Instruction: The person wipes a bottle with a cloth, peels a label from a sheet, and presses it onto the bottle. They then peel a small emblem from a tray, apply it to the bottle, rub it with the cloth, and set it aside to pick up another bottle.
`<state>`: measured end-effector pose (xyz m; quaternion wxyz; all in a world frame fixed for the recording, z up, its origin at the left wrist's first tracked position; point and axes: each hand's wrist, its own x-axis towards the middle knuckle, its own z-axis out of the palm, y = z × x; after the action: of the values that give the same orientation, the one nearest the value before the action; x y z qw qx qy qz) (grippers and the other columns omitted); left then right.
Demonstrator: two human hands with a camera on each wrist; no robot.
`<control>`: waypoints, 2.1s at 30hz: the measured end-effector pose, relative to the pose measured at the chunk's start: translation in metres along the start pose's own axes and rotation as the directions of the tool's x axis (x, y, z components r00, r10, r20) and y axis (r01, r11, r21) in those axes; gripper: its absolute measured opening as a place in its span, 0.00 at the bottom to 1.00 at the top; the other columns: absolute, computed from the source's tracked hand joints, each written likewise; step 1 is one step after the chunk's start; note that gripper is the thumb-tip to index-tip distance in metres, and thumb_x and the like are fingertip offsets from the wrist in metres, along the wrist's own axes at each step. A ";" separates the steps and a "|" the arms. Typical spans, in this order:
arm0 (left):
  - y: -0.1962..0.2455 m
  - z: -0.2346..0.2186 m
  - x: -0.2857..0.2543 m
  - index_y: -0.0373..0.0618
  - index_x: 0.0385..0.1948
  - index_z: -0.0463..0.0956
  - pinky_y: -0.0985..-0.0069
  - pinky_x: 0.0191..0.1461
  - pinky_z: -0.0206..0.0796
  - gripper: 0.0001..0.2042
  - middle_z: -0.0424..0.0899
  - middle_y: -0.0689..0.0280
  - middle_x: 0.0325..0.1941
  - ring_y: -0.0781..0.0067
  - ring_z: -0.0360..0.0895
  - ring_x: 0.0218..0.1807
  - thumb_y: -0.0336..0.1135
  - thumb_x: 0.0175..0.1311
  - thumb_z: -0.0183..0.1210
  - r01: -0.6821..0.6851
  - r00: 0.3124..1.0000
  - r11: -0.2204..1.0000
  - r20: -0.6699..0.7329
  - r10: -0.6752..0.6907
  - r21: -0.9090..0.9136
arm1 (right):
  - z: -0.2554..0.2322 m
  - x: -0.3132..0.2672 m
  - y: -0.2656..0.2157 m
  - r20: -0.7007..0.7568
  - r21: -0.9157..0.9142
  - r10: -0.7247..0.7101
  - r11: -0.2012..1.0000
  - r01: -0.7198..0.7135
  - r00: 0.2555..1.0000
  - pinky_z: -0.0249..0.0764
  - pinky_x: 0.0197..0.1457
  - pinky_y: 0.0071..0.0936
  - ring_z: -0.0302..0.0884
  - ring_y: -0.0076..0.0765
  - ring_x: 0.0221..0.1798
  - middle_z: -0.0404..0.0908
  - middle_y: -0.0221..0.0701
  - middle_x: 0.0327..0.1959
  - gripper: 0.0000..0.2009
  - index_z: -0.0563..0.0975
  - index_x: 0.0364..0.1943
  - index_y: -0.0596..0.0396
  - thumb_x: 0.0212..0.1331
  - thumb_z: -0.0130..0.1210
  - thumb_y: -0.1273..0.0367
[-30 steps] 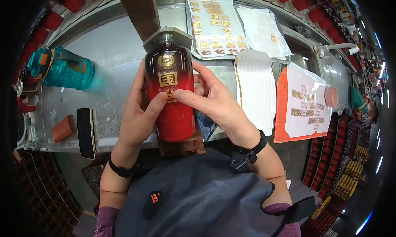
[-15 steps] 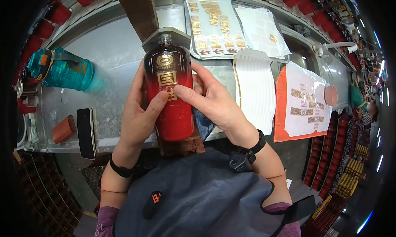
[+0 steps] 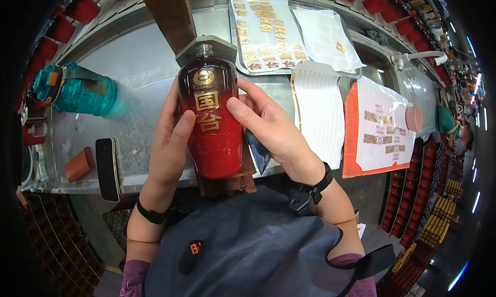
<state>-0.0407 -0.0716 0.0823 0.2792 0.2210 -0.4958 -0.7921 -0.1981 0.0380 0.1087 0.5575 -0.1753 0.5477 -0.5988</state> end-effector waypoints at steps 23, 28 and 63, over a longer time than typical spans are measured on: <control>-0.006 0.000 0.001 0.35 0.75 0.42 0.70 0.69 0.64 0.37 0.65 0.53 0.71 0.66 0.69 0.67 0.31 0.71 0.57 -0.069 0.997 0.996 0.026 0.067 0.062 | 0.002 0.000 0.003 0.001 -0.061 -0.034 0.998 0.034 0.999 0.67 0.50 0.15 0.69 0.12 0.40 0.75 0.28 0.50 0.39 0.59 0.73 0.61 0.59 0.67 0.71; -0.004 -0.001 0.000 0.35 0.75 0.41 0.70 0.69 0.64 0.38 0.64 0.53 0.71 0.66 0.69 0.68 0.30 0.70 0.58 -0.074 0.996 0.994 0.045 0.071 0.078 | 0.004 -0.001 0.001 0.011 -0.084 -0.046 0.995 0.047 0.999 0.70 0.55 0.19 0.75 0.17 0.48 0.76 0.32 0.54 0.39 0.58 0.73 0.60 0.59 0.66 0.73; -0.008 -0.004 0.000 0.34 0.75 0.40 0.68 0.69 0.64 0.41 0.64 0.52 0.71 0.66 0.68 0.68 0.30 0.68 0.61 -0.061 0.997 0.998 0.055 0.060 0.020 | 0.001 0.001 0.005 -0.016 -0.089 -0.035 0.995 0.033 0.999 0.71 0.60 0.23 0.78 0.21 0.52 0.76 0.34 0.55 0.37 0.57 0.73 0.59 0.62 0.64 0.71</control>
<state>-0.0401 -0.0710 0.0735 0.2871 0.1876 -0.5183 -0.7834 -0.1954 0.0383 0.1045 0.5341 -0.2042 0.5755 -0.5847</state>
